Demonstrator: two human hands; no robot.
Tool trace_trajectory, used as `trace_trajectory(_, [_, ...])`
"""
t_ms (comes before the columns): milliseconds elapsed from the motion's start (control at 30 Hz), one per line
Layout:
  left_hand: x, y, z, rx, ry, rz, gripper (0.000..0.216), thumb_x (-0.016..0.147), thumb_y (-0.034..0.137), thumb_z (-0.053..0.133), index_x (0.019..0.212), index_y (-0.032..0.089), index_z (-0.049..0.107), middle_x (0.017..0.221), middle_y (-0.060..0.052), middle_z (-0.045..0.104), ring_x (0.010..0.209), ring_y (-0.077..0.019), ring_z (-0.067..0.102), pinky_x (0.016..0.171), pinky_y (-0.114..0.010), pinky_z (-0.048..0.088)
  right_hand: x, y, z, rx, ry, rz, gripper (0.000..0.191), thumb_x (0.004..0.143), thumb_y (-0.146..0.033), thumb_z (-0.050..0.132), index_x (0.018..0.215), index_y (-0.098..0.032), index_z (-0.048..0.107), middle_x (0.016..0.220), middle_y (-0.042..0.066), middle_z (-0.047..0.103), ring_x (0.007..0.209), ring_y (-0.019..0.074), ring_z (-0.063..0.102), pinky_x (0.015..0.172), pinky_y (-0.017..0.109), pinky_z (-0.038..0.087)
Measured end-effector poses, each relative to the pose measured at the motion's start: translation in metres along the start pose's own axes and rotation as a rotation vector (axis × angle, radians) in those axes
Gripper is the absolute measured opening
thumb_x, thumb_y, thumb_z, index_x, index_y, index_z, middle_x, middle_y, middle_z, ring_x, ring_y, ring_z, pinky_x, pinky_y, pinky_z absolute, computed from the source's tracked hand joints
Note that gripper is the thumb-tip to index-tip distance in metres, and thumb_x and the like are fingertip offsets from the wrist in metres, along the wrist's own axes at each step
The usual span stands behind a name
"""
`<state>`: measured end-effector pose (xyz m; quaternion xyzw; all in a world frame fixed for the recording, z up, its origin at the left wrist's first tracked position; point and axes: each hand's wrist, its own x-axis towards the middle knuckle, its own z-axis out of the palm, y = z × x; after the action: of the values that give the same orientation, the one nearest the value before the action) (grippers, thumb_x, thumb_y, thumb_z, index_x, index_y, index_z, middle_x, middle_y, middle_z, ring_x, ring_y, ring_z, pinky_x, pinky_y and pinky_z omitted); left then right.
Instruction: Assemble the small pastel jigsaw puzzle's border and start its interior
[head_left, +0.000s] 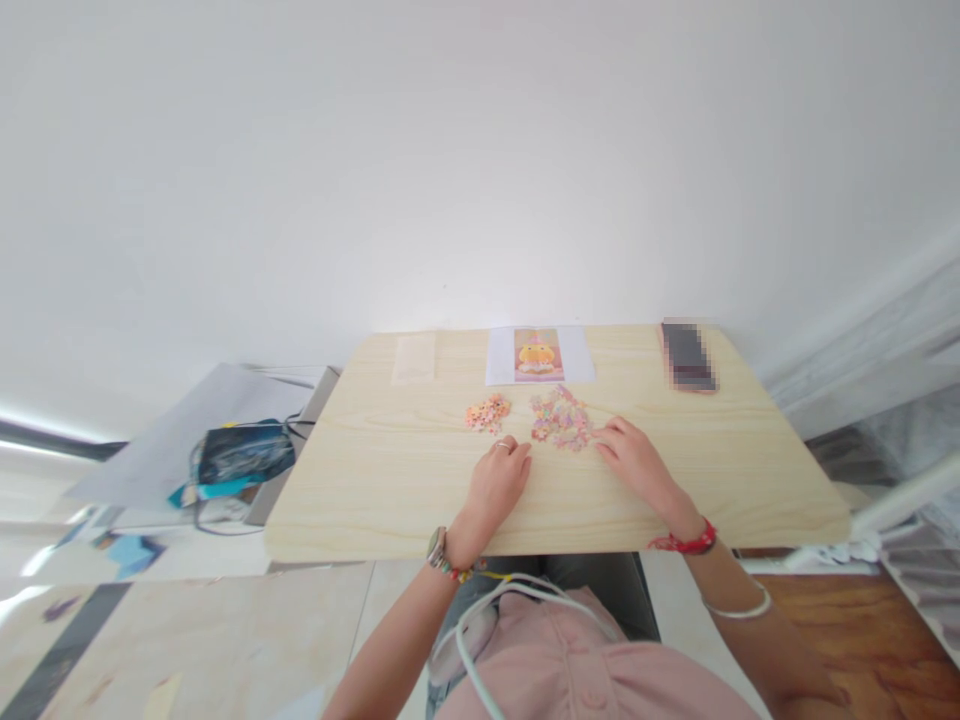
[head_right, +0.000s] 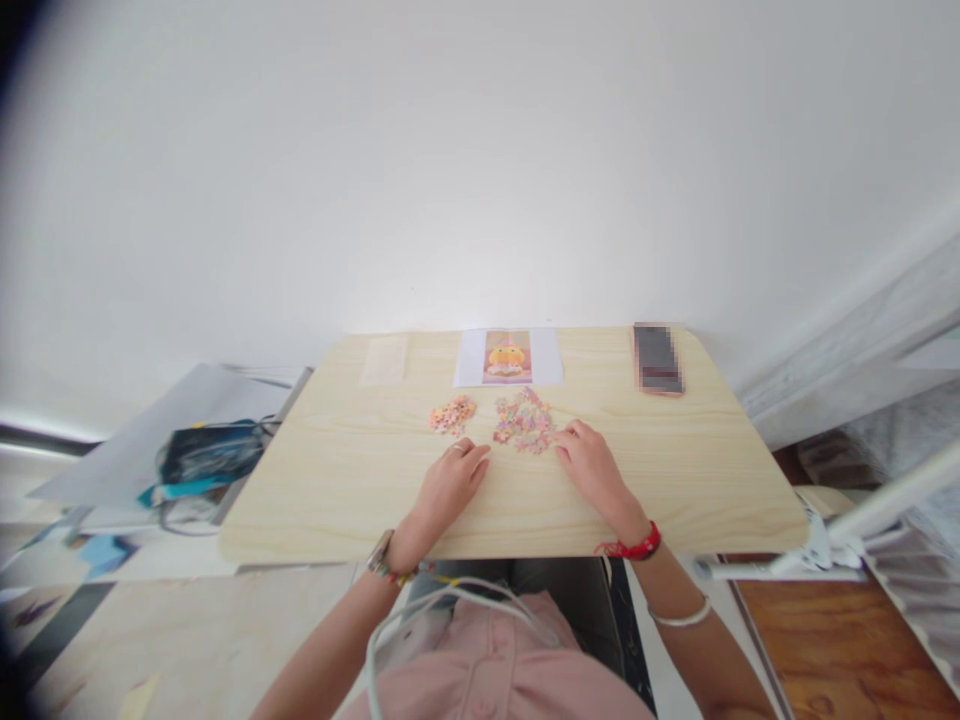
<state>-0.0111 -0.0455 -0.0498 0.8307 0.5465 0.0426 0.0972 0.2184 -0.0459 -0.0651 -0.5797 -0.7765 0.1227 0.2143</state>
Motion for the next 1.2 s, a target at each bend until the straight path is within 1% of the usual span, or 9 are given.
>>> trace_trajectory(133, [0.0, 0.002, -0.001, -0.007, 0.007, 0.017, 0.024, 0.088, 0.024, 0.034, 0.102, 0.02, 0.054, 0.094, -0.005, 0.054, 0.086, -0.0167, 0.053, 0.072, -0.026, 0.044, -0.002, -0.003, 0.005, 0.073, -0.023, -0.054, 0.024, 0.08, -0.015, 0.046, 0.098, -0.02, 0.061, 0.091, 0.006, 0.056, 0.086, 0.0172, 0.053, 0.08, 0.031, 0.043])
trace_trajectory(233, [0.0, 0.002, -0.002, -0.013, 0.011, 0.028, 0.024, 0.087, 0.024, 0.035, 0.103, 0.02, 0.053, 0.094, -0.005, 0.054, 0.086, -0.0168, 0.054, 0.072, -0.026, 0.044, 0.001, -0.002, 0.008, 0.075, -0.009, -0.044, 0.024, 0.081, -0.016, 0.046, 0.1, -0.019, 0.06, 0.092, 0.006, 0.056, 0.086, 0.0176, 0.054, 0.079, 0.031, 0.043])
trace_trajectory(533, [0.004, -0.012, -0.011, -0.015, 0.047, -0.052, 0.025, 0.088, 0.025, 0.036, 0.105, 0.02, 0.053, 0.099, -0.006, 0.054, 0.087, -0.0169, 0.056, 0.07, -0.026, 0.045, 0.041, 0.031, -0.002, 0.029, -0.02, -0.037, 0.018, 0.08, -0.018, 0.049, 0.092, -0.017, 0.063, 0.085, 0.006, 0.055, 0.079, 0.0167, 0.054, 0.072, 0.028, 0.042])
trace_trajectory(633, [0.007, -0.013, -0.012, -0.02, 0.057, -0.06, 0.025, 0.088, 0.025, 0.036, 0.105, 0.02, 0.053, 0.099, -0.006, 0.055, 0.086, -0.0165, 0.056, 0.07, -0.025, 0.045, 0.05, 0.026, -0.004, 0.076, -0.054, -0.057, 0.018, 0.079, -0.02, 0.052, 0.092, -0.017, 0.063, 0.083, 0.005, 0.054, 0.075, 0.0152, 0.053, 0.07, 0.026, 0.042])
trace_trajectory(767, [0.011, -0.011, -0.008, -0.022, 0.058, -0.047, 0.025, 0.087, 0.026, 0.037, 0.105, 0.02, 0.053, 0.1, -0.006, 0.055, 0.085, -0.0161, 0.057, 0.069, -0.025, 0.045, 0.05, 0.015, -0.001, 0.121, -0.081, -0.086, 0.013, 0.079, -0.025, 0.053, 0.079, -0.019, 0.064, 0.08, 0.004, 0.052, 0.072, 0.0139, 0.052, 0.069, 0.026, 0.041])
trace_trajectory(867, [0.012, -0.01, -0.006, -0.024, 0.048, -0.039, 0.025, 0.087, 0.025, 0.037, 0.105, 0.02, 0.054, 0.099, -0.005, 0.055, 0.087, -0.0166, 0.056, 0.069, -0.025, 0.045, 0.047, 0.013, 0.001, 0.136, -0.078, -0.097, 0.013, 0.079, -0.023, 0.052, 0.075, -0.019, 0.063, 0.08, 0.003, 0.051, 0.073, 0.0141, 0.052, 0.07, 0.027, 0.041])
trace_trajectory(1000, [0.012, -0.009, -0.006, -0.037, 0.036, -0.04, 0.025, 0.087, 0.025, 0.037, 0.105, 0.021, 0.054, 0.1, -0.006, 0.055, 0.089, -0.0164, 0.056, 0.071, -0.025, 0.044, 0.052, 0.021, -0.003, 0.127, -0.035, -0.089, 0.019, 0.08, -0.016, 0.047, 0.089, -0.019, 0.063, 0.085, 0.005, 0.052, 0.078, 0.0147, 0.052, 0.072, 0.027, 0.04])
trace_trajectory(1100, [0.014, -0.007, -0.008, -0.056, 0.038, -0.034, 0.025, 0.087, 0.026, 0.036, 0.105, 0.021, 0.054, 0.1, -0.005, 0.055, 0.09, -0.0158, 0.056, 0.071, -0.024, 0.044, 0.06, 0.027, -0.008, 0.09, -0.117, -0.154, 0.027, 0.08, -0.011, 0.044, 0.098, -0.021, 0.061, 0.087, 0.004, 0.051, 0.079, 0.0145, 0.051, 0.072, 0.025, 0.039])
trace_trajectory(1200, [0.015, -0.005, -0.009, -0.073, 0.037, -0.03, 0.026, 0.088, 0.026, 0.036, 0.106, 0.022, 0.054, 0.098, -0.004, 0.055, 0.089, -0.0153, 0.056, 0.071, -0.024, 0.044, 0.069, 0.029, -0.011, 0.032, -0.248, -0.243, 0.022, 0.078, -0.012, 0.047, 0.09, -0.021, 0.063, 0.085, 0.003, 0.052, 0.075, 0.0133, 0.049, 0.068, 0.023, 0.038])
